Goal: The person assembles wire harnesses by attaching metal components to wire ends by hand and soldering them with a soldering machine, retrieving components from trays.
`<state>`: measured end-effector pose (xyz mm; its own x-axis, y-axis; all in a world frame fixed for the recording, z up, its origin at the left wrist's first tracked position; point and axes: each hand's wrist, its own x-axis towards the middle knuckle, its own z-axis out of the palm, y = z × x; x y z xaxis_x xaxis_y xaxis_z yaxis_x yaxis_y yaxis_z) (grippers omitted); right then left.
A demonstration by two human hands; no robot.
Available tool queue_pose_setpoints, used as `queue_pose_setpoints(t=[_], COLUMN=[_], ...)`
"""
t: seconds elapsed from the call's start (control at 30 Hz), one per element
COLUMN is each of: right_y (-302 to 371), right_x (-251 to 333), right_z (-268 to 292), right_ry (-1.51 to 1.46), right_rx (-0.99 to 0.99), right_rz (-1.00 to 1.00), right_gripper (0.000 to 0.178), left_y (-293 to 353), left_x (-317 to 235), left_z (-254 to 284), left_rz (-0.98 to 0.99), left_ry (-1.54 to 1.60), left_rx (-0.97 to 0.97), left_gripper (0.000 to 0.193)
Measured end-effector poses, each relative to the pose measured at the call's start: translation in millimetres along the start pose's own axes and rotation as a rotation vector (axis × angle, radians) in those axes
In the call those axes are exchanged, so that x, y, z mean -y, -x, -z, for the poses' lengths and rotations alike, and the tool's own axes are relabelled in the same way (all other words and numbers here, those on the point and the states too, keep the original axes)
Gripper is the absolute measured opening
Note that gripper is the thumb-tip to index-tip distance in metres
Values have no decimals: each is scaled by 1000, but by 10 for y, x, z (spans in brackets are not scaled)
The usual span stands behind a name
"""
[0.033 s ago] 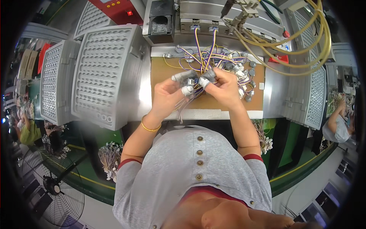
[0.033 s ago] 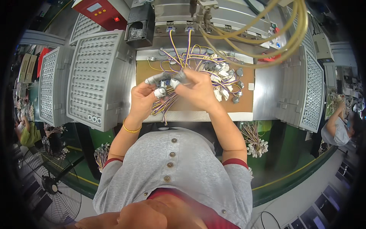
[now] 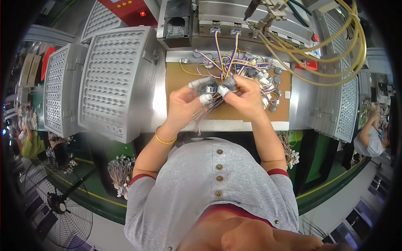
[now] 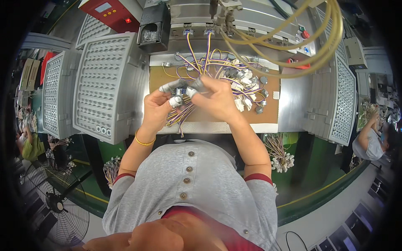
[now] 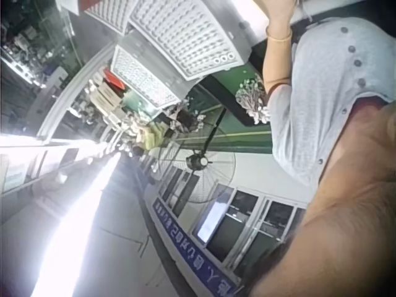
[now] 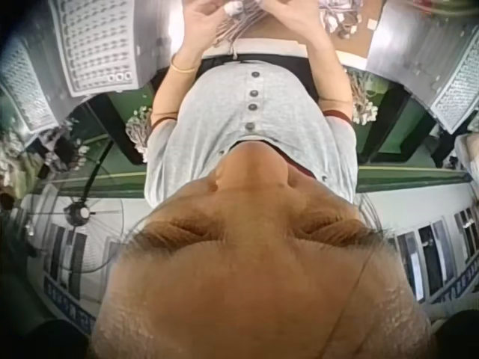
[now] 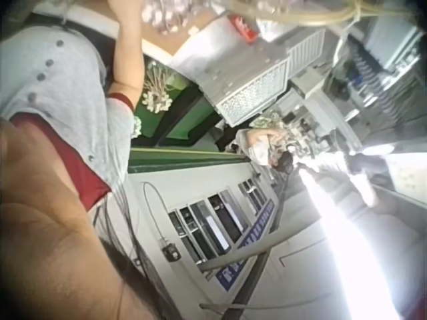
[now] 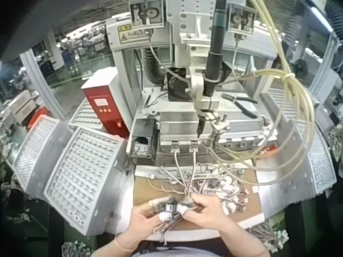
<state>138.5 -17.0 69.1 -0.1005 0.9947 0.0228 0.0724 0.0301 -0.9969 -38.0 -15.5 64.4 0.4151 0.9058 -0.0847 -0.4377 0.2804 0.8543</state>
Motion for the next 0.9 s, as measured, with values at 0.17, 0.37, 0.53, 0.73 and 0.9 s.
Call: queue_pose_setpoints(t=[0.17, 0.37, 0.53, 0.73, 0.9], right_y=[-73, -123, -142, -164, -162], right_x=[-89, -45, -55, -33, -4], right_z=[-35, -93, -105, -115, -125], right_ry=[142, 124, 199, 225, 289], right_rx=[31, 8, 14, -12, -40], right_rz=[47, 45, 86, 198, 247], right_gripper=[6, 6, 8, 12, 13], left_y=[-40, -68, -80, -93, -105], left_x=[0, 26, 35, 35, 7], left_z=[86, 141, 137, 155, 93], left_rz=[13, -12, -34, -78, -147], left_ry=[34, 3, -39, -62, -100], left_rx=[-20, -23, -7, 21, 15], left_gripper=[37, 39, 40, 40, 38])
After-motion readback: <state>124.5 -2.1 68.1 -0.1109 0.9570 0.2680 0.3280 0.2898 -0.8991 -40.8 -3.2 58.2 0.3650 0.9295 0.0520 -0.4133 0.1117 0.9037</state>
